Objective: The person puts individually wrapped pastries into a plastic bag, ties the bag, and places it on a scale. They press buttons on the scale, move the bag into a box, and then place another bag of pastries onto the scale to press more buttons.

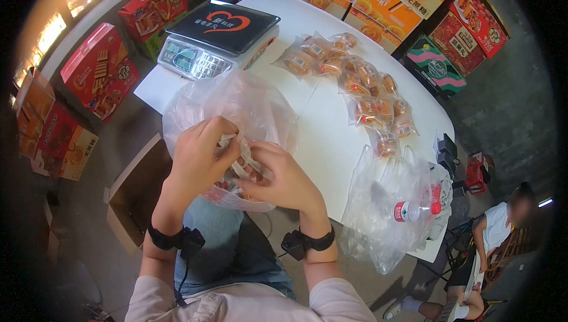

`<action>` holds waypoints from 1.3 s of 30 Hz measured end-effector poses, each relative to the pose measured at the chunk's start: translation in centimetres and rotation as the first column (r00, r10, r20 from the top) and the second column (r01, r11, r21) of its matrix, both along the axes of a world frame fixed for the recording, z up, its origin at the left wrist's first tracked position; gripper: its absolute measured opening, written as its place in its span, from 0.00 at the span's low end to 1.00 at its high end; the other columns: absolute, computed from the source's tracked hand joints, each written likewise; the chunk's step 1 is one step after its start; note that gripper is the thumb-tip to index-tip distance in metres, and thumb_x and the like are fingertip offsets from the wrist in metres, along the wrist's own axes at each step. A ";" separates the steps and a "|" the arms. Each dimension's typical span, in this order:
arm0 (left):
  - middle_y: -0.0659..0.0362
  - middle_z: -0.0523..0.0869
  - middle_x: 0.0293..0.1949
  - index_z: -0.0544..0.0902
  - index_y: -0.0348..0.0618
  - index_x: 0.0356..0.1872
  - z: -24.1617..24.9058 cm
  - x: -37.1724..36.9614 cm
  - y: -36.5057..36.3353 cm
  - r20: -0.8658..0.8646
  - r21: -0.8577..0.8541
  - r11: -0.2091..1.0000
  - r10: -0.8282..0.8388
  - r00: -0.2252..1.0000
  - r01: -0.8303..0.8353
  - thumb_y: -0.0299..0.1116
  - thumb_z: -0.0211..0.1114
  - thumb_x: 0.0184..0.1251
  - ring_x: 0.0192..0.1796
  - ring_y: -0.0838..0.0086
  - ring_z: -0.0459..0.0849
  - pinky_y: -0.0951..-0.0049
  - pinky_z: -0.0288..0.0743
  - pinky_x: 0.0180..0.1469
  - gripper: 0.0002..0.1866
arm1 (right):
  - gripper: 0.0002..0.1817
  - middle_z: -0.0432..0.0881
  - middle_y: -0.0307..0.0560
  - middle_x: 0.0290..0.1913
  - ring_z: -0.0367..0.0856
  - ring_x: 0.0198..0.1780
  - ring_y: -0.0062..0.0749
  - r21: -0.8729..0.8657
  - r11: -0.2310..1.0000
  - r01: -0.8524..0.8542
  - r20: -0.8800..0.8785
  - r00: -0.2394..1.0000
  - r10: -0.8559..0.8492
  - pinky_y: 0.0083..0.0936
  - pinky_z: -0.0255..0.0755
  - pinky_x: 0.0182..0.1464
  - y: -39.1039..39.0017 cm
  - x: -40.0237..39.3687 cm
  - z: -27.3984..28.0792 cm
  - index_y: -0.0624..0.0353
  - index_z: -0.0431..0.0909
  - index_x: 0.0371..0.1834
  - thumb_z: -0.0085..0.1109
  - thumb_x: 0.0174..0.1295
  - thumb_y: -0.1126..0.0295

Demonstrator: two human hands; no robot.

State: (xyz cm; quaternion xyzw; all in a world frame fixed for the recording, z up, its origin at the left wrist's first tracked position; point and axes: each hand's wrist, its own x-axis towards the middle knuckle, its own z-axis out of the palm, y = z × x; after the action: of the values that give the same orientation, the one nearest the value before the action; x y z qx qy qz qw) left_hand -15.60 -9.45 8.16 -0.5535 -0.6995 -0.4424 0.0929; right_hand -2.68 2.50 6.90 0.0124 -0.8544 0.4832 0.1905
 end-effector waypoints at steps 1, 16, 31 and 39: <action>0.54 0.79 0.25 0.74 0.40 0.29 0.0 -0.1 0.0 -0.005 -0.023 1.000 0.013 1.000 -0.013 0.24 0.62 0.47 0.28 0.60 0.79 0.69 0.72 0.30 0.08 | 0.17 0.74 0.54 0.42 0.72 0.43 0.46 0.083 0.996 0.034 0.066 0.997 -0.039 0.31 0.66 0.48 -0.1 0.0 0.0 0.69 0.74 0.38 0.62 0.48 0.70; 0.45 0.77 0.19 0.75 0.33 0.25 1.0 -1.4 -0.1 0.400 -0.335 0.941 0.090 0.912 0.054 0.33 0.61 0.48 0.23 0.56 0.79 0.65 0.71 0.28 0.11 | 0.17 0.70 0.47 0.47 0.72 0.44 0.41 0.291 0.913 0.287 -0.190 0.952 -0.238 0.32 0.69 0.45 -0.8 0.2 -0.7 0.55 0.73 0.41 0.62 0.45 0.76; 0.53 0.81 0.34 0.76 0.37 0.27 -2.0 -4.9 0.8 0.606 -0.062 0.998 0.019 0.795 0.024 0.26 0.62 0.51 0.35 0.69 0.78 0.72 0.71 0.36 0.04 | 0.10 0.68 0.48 0.54 0.60 0.58 0.48 0.548 0.715 0.435 -0.446 0.874 -0.190 0.50 0.54 0.61 -2.2 0.0 -2.1 0.53 0.75 0.18 0.69 0.37 0.67; 0.54 0.76 0.51 0.75 0.37 0.22 -7.6 -12.5 -3.3 0.266 0.223 0.890 0.338 0.903 -0.399 0.28 0.65 0.51 0.55 0.65 0.71 0.69 0.64 0.56 0.08 | 0.08 0.69 0.49 0.49 0.59 0.56 0.48 0.331 0.832 0.444 -0.229 0.894 -0.386 0.51 0.52 0.63 -1.8 6.9 -7.5 0.54 0.74 0.15 0.66 0.38 0.70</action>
State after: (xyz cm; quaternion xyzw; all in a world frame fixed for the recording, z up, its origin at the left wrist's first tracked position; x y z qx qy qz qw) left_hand -28.09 -12.71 0.59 -0.3395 -0.7306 -0.5668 0.1727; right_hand 4.25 0.72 -0.55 -0.1009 -0.8957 0.2555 0.3497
